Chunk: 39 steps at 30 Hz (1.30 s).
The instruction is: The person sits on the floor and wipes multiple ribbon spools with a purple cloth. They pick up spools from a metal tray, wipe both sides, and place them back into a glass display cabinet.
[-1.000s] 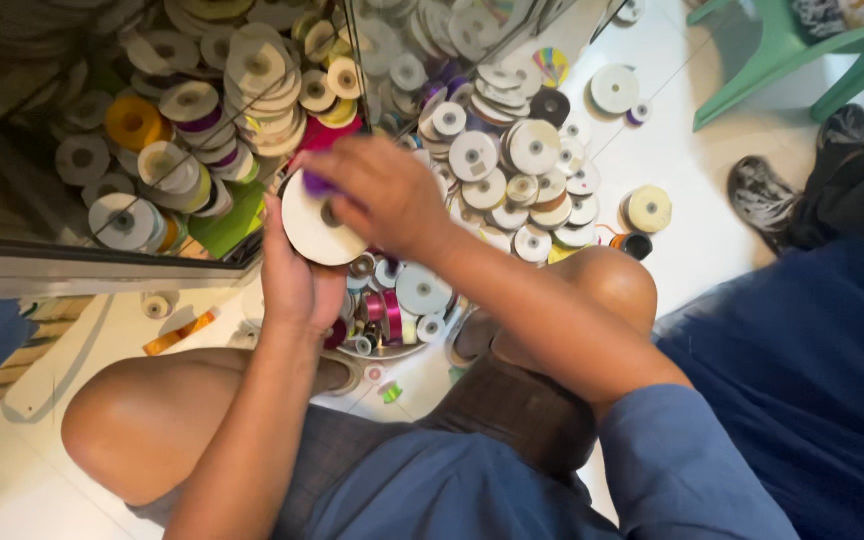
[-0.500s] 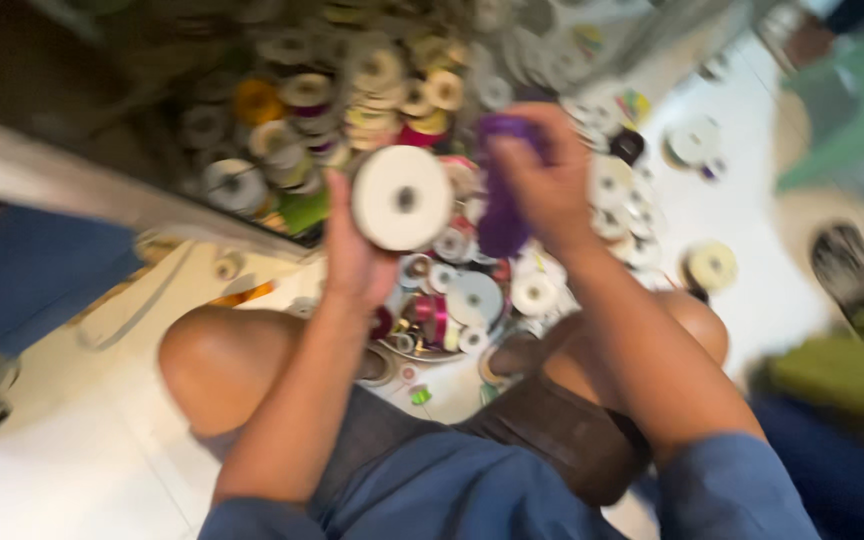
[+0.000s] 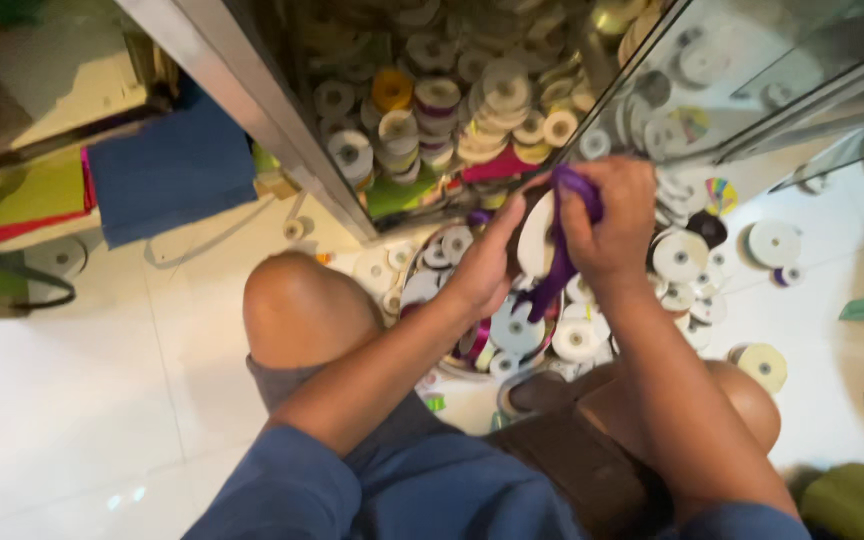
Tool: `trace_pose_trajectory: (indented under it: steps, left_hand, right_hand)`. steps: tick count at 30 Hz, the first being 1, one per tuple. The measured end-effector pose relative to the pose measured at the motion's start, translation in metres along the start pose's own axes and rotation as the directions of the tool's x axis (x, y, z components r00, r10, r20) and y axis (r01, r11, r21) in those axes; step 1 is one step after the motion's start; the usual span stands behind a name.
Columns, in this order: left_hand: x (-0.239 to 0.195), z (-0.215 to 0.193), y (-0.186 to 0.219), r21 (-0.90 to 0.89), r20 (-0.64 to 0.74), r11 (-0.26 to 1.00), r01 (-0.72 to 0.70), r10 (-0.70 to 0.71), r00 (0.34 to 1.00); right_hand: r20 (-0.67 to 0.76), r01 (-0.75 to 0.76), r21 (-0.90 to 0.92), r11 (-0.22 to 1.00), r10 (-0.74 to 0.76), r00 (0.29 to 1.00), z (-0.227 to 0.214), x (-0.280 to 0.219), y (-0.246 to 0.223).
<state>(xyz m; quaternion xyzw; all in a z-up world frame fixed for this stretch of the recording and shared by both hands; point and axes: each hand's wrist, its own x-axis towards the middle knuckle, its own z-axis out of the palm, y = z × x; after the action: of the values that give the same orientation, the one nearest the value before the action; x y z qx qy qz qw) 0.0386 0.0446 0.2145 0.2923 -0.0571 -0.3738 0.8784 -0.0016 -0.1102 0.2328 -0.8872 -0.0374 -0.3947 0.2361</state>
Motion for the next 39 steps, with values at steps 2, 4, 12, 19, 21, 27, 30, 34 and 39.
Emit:
trace_pose_trajectory:
  steps: [2,4,12,19,21,27,30,34,39]
  left_hand:
    - [-0.010,0.009,0.010,0.002,-0.025,1.000,0.011,-0.011,1.000]
    - [0.000,0.007,0.011,0.013,0.001,1.000,-0.009,0.009,1.000]
    - [0.004,-0.012,-0.007,0.342,-0.133,0.939,0.035,0.011,0.991]
    - [-0.015,0.004,0.012,0.589,0.286,0.765,-0.260,0.104,0.953]
    - [-0.015,0.006,0.011,0.576,0.241,0.785,-0.228,0.104,0.965]
    - [0.009,-0.029,-0.019,0.427,-0.054,0.892,-0.147,0.187,0.981]
    - [0.004,-0.018,-0.014,0.111,-0.063,0.994,-0.001,0.008,0.998]
    - [-0.005,-0.001,0.007,0.541,0.063,0.840,0.047,-0.096,0.993]
    - [0.000,-0.018,-0.002,0.731,0.122,0.675,-0.099,0.013,0.992]
  right_hand:
    - [-0.006,0.019,0.085,0.996,-0.019,1.000,0.006,0.000,-0.021]
    - [-0.052,0.084,0.147,0.986,-0.077,0.996,0.017,0.004,-0.039]
    - [0.056,-0.148,0.138,0.979,0.141,0.988,0.010,0.016,-0.050]
    - [-0.093,-0.502,0.542,0.674,0.642,0.761,0.025,-0.003,-0.027]
    - [-0.067,-0.529,0.409,0.743,0.603,0.795,0.020,0.000,-0.048]
    - [0.186,-0.203,0.288,0.936,0.154,0.971,0.027,-0.014,-0.068]
    - [0.133,-0.127,0.157,0.979,0.107,0.985,0.042,-0.010,-0.044]
    - [0.063,-0.313,0.184,0.932,0.307,0.950,0.027,0.005,-0.032]
    - [0.070,-0.421,0.591,0.688,0.476,0.877,0.025,0.001,-0.016]
